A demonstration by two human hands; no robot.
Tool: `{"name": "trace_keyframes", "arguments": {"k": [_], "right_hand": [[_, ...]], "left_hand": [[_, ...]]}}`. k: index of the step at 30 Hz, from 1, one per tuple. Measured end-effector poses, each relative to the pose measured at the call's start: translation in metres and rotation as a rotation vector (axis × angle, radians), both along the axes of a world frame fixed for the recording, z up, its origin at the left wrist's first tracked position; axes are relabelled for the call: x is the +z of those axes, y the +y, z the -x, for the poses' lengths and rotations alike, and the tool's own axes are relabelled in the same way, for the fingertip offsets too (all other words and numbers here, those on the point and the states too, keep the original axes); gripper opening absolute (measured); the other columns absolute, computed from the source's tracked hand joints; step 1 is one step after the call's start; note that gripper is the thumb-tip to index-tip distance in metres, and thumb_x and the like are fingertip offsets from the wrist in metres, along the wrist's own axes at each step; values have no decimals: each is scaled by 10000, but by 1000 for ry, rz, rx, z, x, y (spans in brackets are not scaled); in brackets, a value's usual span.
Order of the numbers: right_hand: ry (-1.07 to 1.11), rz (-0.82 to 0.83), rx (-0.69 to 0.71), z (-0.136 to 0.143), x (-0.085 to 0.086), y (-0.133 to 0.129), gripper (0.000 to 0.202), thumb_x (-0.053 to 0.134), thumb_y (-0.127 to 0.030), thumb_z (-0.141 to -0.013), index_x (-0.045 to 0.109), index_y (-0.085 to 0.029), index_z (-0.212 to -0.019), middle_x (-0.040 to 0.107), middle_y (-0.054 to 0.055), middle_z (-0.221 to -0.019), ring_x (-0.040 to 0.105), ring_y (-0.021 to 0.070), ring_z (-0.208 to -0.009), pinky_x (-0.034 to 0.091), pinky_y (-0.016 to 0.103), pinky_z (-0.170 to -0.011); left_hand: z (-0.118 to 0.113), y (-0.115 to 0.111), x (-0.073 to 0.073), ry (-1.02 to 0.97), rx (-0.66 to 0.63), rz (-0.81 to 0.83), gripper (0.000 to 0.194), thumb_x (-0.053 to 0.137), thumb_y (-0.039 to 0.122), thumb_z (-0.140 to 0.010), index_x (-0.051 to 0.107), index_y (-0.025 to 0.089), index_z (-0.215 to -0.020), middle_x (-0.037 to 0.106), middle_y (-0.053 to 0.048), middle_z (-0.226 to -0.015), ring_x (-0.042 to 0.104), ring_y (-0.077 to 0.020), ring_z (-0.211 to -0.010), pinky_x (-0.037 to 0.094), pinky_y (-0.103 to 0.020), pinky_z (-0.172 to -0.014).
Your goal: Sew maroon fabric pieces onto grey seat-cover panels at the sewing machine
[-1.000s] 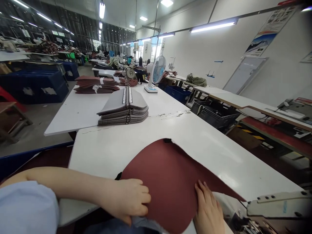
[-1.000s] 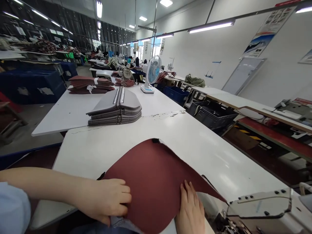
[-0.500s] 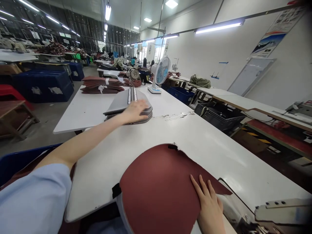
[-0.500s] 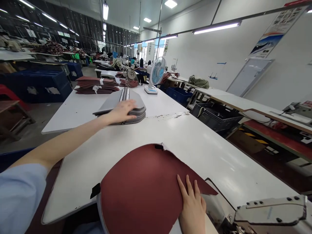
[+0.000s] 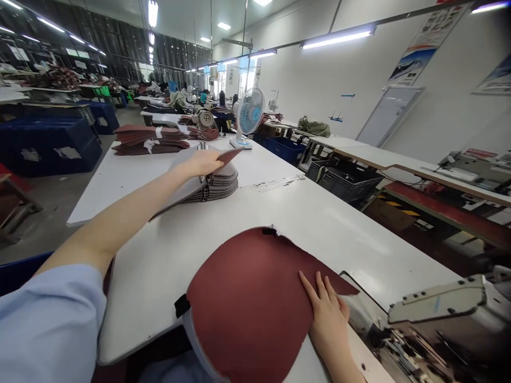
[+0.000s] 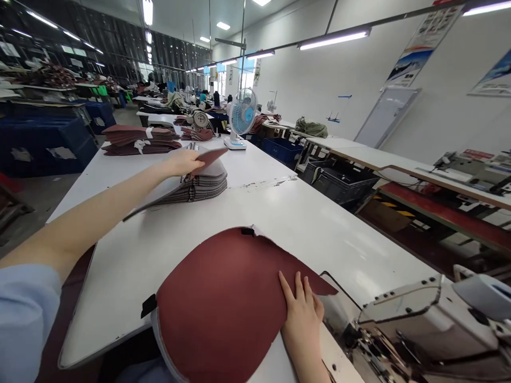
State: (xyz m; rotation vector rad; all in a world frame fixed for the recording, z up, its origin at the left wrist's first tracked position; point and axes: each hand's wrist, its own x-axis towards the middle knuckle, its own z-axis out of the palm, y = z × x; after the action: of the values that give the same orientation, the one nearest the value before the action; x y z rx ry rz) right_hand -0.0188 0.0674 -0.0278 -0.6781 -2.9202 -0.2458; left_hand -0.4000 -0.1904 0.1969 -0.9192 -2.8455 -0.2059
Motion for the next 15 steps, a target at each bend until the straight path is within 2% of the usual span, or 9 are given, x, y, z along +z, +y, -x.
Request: {"name": "trace_keyframes", "arguments": {"k": [2, 4, 5, 7, 10, 13, 15], "right_hand": [[-23, 19, -3, 1, 5, -3, 546, 406, -221, -984, 383, -342, -1516, 334, 136, -1589, 280, 341, -1470, 311, 477, -1078], [-51, 51, -3, 1, 13, -10, 548, 445, -231, -980, 388, -331, -1516, 321, 148, -1593, 266, 380, -1467, 314, 481, -1070], [-64, 74, 4, -1, 17, -14, 552, 462, -241, -978, 386, -334, -1517, 320, 154, -1592, 262, 397, -1463, 310, 489, -1068], [-84, 146, 29, -9, 25, -22, 574, 505, -295, -967, 371, -340, -1524, 319, 167, -1589, 247, 425, -1459, 300, 506, -1063], [-90, 266, 102, -27, 31, -31, 602, 535, -444, -952, 374, -338, -1522, 308, 179, -1590, 228, 433, -1457, 269, 526, -1071], [-52, 321, 142, -52, 30, -35, 537, 511, -447, -957, 453, -334, -1479, 393, 167, -1539, 301, 390, -1415, 252, 520, -1081], [-23, 332, 162, -69, 26, -36, 483, 513, -406, -949, 530, -311, -1422, 515, 156, -1425, 412, 345, -1311, 269, 496, -1074]], "left_hand": [[-37, 7, 17, 19, -71, -35, 353, 364, 390, -922, 641, 185, -996, 681, -63, -966, 622, -233, -900, 414, -280, -743], [-85, 22, 23, 47, -183, -61, 370, 354, 390, -922, 650, 176, -979, 677, -51, -912, 624, -238, -896, 412, -281, -761], [-111, 32, 22, 53, -259, -51, 379, 349, 388, -925, 655, 176, -995, 681, -51, -911, 628, -245, -903, 414, -285, -771], [-159, 55, 10, 62, -412, -9, 392, 361, 384, -924, 649, 197, -1114, 701, -58, -943, 641, -263, -912, 421, -301, -774], [-215, 97, -26, -63, -728, 84, 418, 379, 340, -926, 592, 265, -1278, 724, -49, -1035, 660, -255, -933, 436, -305, -771], [-257, 140, -77, -230, -1004, 255, 365, 382, 302, -926, 660, 251, -1156, 735, -57, -1005, 671, -249, -898, 454, -321, -745], [-278, 162, -107, -270, -1095, 333, 340, 382, 269, -914, 684, 232, -1068, 735, -68, -962, 673, -253, -859, 462, -339, -725]]}}
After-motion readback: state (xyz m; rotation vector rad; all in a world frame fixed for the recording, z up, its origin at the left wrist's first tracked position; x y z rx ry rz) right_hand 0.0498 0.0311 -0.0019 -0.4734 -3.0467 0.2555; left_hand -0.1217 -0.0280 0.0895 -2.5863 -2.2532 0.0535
